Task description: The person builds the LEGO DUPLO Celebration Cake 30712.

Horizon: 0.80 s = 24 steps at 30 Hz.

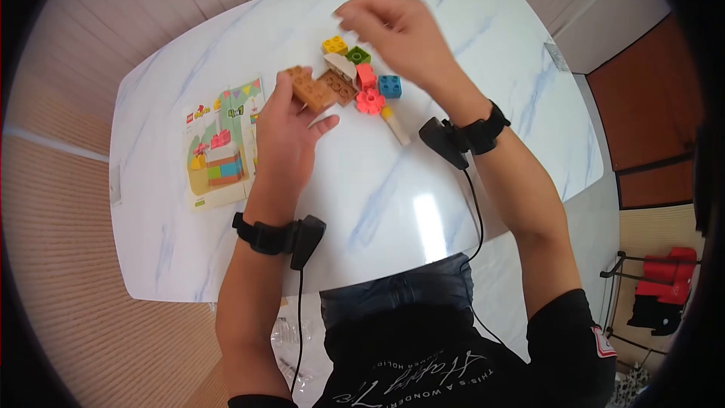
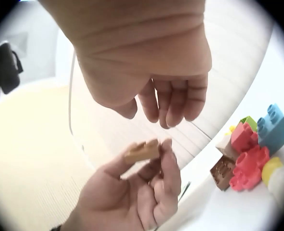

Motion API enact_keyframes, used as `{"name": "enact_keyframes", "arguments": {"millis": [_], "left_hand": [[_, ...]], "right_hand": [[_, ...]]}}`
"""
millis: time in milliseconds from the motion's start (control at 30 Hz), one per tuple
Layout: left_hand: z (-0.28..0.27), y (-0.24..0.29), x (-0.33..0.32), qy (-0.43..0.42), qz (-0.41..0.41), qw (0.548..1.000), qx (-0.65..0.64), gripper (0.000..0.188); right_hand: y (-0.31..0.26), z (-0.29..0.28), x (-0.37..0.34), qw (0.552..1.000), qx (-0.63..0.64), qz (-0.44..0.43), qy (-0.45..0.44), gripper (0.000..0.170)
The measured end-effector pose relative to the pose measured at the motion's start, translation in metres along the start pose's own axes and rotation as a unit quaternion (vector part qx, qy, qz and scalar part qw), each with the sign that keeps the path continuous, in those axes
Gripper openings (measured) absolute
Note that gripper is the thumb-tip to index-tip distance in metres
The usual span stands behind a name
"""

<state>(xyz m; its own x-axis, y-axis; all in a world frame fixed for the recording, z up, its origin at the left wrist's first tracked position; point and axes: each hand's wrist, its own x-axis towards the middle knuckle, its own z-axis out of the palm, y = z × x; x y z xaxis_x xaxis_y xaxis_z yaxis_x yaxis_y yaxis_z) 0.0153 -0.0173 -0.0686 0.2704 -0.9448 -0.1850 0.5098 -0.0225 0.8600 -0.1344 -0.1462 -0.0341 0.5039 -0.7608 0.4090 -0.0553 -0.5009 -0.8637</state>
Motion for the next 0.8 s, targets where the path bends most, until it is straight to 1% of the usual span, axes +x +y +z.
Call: {"name": "enact_keyframes", "arguments": {"millis": [33, 67, 100, 167, 233, 300, 333, 400, 433, 467, 500, 533, 600, 633, 700, 800], "left_hand": [[-0.011, -0.006, 0.004, 0.002, -0.004, 1.0, -0.027, 0.045], [-0.018, -0.01, 0.006, 0.005, -0.009, 0.998, -0.054, 0.044], [-0.022, -0.013, 0.007, 0.004, -0.007, 0.999, -0.054, 0.044], [-0.024, -0.014, 0.005, 0.0, -0.03, 0.995, -0.094, 0.042], [-0.026, -0.012, 0.006, 0.01, -0.037, 0.995, -0.094, 0.042], [-0.032, -0.011, 0.008, -0.047, -0.053, 0.992, -0.102, 0.042], [-0.033, -0.011, 0.009, -0.048, -0.064, 0.992, -0.099, 0.042], [-0.035, -0.014, 0.01, -0.057, -0.075, 0.991, -0.092, 0.043], [-0.037, -0.015, 0.011, -0.065, -0.085, 0.991, -0.084, 0.043], [-0.038, -0.014, 0.01, -0.073, -0.086, 0.99, -0.081, 0.044], [-0.038, -0.015, 0.01, -0.07, -0.086, 0.99, -0.081, 0.044], [-0.037, -0.016, 0.009, -0.073, -0.084, 0.991, -0.075, 0.044], [-0.037, -0.016, 0.008, -0.076, -0.082, 0.991, -0.068, 0.044], [-0.037, -0.016, 0.007, -0.076, -0.079, 0.992, -0.065, 0.044], [-0.035, -0.016, 0.007, -0.078, -0.08, 0.992, -0.062, 0.044], [-0.034, -0.017, 0.007, -0.07, -0.069, 0.994, -0.058, 0.044]], "right_hand": [[0.005, -0.006, 0.006, 0.997, 0.015, -0.023, 0.079, 0.024], [0.007, -0.012, 0.01, 0.994, 0.041, -0.012, 0.102, 0.023], [0.01, -0.017, 0.013, 0.994, 0.041, -0.014, 0.102, 0.023], [0.018, -0.023, 0.017, 0.991, 0.038, 0.041, 0.119, 0.023], [0.029, -0.024, 0.019, 0.992, 0.034, 0.05, 0.114, 0.023], [0.037, -0.022, 0.018, 0.992, 0.017, 0.08, 0.095, 0.024], [0.041, -0.021, 0.018, 0.992, 0.017, 0.08, 0.096, 0.024], [0.047, -0.021, 0.02, 0.995, -0.034, 0.048, 0.078, 0.021], [0.051, -0.022, 0.022, 0.995, -0.034, 0.048, 0.076, 0.021], [0.054, -0.024, 0.021, 0.994, -0.083, 0.055, 0.032, 0.017], [0.056, -0.024, 0.02, 0.989, -0.132, 0.063, -0.012, 0.017], [0.056, -0.024, 0.019, 0.989, -0.131, 0.063, -0.013, 0.017], [0.055, -0.023, 0.015, 0.965, -0.238, -0.004, -0.108, 0.026], [0.058, -0.022, 0.014, 0.965, -0.238, -0.003, -0.108, 0.026], [0.067, -0.02, 0.011, 0.944, -0.27, -0.042, -0.185, 0.037], [0.064, -0.019, 0.01, 0.935, -0.291, -0.054, -0.196, 0.04]]}}
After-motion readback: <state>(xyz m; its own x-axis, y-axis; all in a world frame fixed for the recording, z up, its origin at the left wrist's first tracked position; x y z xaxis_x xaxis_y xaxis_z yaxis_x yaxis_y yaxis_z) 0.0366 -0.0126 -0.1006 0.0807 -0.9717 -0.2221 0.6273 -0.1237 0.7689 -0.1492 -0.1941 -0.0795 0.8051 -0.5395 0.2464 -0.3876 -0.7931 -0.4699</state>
